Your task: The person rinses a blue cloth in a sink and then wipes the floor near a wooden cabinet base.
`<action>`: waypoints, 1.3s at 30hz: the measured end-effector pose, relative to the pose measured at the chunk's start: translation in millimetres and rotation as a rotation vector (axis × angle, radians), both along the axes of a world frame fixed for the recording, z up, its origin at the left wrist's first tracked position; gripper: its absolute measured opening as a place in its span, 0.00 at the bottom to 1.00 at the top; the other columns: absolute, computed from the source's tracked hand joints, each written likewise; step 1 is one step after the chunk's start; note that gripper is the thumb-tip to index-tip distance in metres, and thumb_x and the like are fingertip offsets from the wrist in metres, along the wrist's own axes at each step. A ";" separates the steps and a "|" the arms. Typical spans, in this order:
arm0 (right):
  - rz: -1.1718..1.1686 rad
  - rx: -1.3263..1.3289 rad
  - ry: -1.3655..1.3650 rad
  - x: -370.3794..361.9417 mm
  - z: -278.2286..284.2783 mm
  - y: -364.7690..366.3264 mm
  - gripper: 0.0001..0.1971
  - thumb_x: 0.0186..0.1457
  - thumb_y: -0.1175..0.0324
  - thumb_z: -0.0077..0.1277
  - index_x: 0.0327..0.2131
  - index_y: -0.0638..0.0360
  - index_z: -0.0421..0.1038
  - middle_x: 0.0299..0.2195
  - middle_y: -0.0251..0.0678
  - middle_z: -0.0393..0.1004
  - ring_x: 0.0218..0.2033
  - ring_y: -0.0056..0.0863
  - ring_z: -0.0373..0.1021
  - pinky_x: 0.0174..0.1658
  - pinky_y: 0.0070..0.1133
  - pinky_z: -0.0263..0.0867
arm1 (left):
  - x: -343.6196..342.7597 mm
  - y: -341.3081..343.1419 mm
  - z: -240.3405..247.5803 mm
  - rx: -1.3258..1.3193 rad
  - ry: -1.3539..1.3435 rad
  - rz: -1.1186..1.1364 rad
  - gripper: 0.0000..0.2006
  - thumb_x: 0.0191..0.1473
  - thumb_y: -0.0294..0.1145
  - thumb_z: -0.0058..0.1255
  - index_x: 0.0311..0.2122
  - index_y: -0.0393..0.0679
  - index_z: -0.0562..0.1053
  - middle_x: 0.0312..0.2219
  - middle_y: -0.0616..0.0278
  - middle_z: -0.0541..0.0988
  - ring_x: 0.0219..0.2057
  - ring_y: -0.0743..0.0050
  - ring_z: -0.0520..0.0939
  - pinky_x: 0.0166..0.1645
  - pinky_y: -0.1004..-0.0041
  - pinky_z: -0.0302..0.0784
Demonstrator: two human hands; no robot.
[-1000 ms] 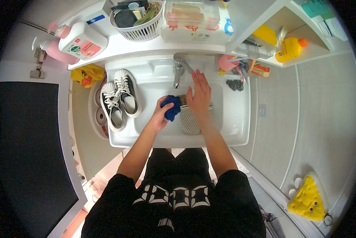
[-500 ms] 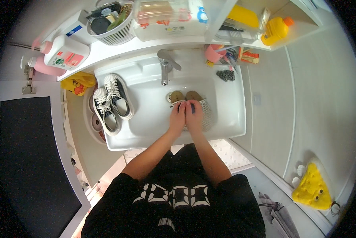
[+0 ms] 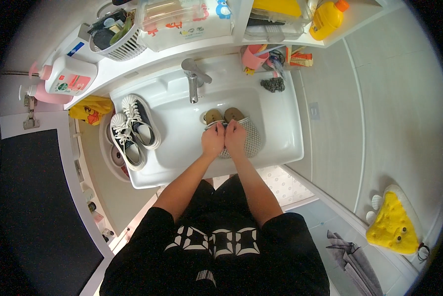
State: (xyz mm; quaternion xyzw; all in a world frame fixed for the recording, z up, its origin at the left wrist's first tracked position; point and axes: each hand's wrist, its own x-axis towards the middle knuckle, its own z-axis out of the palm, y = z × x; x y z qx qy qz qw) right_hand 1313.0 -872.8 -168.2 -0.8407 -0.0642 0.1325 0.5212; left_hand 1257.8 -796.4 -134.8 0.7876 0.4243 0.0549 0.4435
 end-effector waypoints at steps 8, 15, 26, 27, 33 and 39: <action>0.012 0.026 0.073 -0.5 5.5 5.4 0.15 0.66 0.64 0.45 0.35 0.68 0.76 0.29 0.52 0.77 0.30 0.44 0.75 0.36 0.33 0.69 | -4.5 16.4 -20.9 -0.031 -0.005 -0.048 0.22 0.66 0.50 0.39 0.41 0.44 0.79 0.31 0.41 0.82 0.29 0.40 0.83 0.33 0.48 0.77; 0.580 0.305 -0.455 4.2 89.0 6.2 0.30 0.48 0.57 0.65 0.55 0.57 0.74 0.56 0.43 0.71 0.59 0.42 0.67 0.61 0.36 0.64 | -28.5 69.3 -14.6 -1.356 0.033 0.122 0.22 0.68 0.58 0.36 0.52 0.53 0.72 0.35 0.65 0.82 0.32 0.75 0.84 0.19 0.75 0.72; 0.260 0.089 -0.113 0.8 70.0 28.1 0.18 0.62 0.58 0.57 0.27 0.64 0.76 0.22 0.35 0.74 0.23 0.23 0.66 0.28 0.23 0.63 | -24.6 22.9 -0.9 -1.307 -0.229 0.299 0.15 0.67 0.48 0.35 0.41 0.53 0.72 0.23 0.66 0.76 0.19 0.74 0.77 0.17 0.73 0.64; 0.147 0.129 -0.071 -1.7 67.3 32.0 0.23 0.65 0.57 0.55 0.21 0.65 0.73 0.15 0.32 0.70 0.17 0.19 0.60 0.23 0.22 0.58 | -20.9 17.2 1.8 -1.309 -0.228 0.301 0.15 0.67 0.48 0.35 0.41 0.53 0.72 0.23 0.66 0.76 0.19 0.74 0.77 0.17 0.73 0.64; -0.157 0.340 0.389 -12.5 52.4 48.7 0.22 0.64 0.60 0.55 0.19 0.64 0.71 0.15 0.29 0.69 0.15 0.18 0.62 0.20 0.22 0.58 | -27.8 20.7 -10.0 -0.300 -0.197 0.328 0.18 0.66 0.42 0.43 0.34 0.38 0.76 0.22 0.52 0.79 0.19 0.51 0.78 0.28 0.57 0.75; -0.408 0.521 0.616 -12.6 38.3 60.8 0.21 0.65 0.60 0.54 0.20 0.61 0.69 0.16 0.30 0.68 0.16 0.21 0.64 0.20 0.23 0.61 | -27.5 32.4 9.8 0.074 -0.107 0.119 0.19 0.66 0.45 0.44 0.34 0.40 0.78 0.16 0.48 0.76 0.22 0.44 0.81 0.30 0.54 0.75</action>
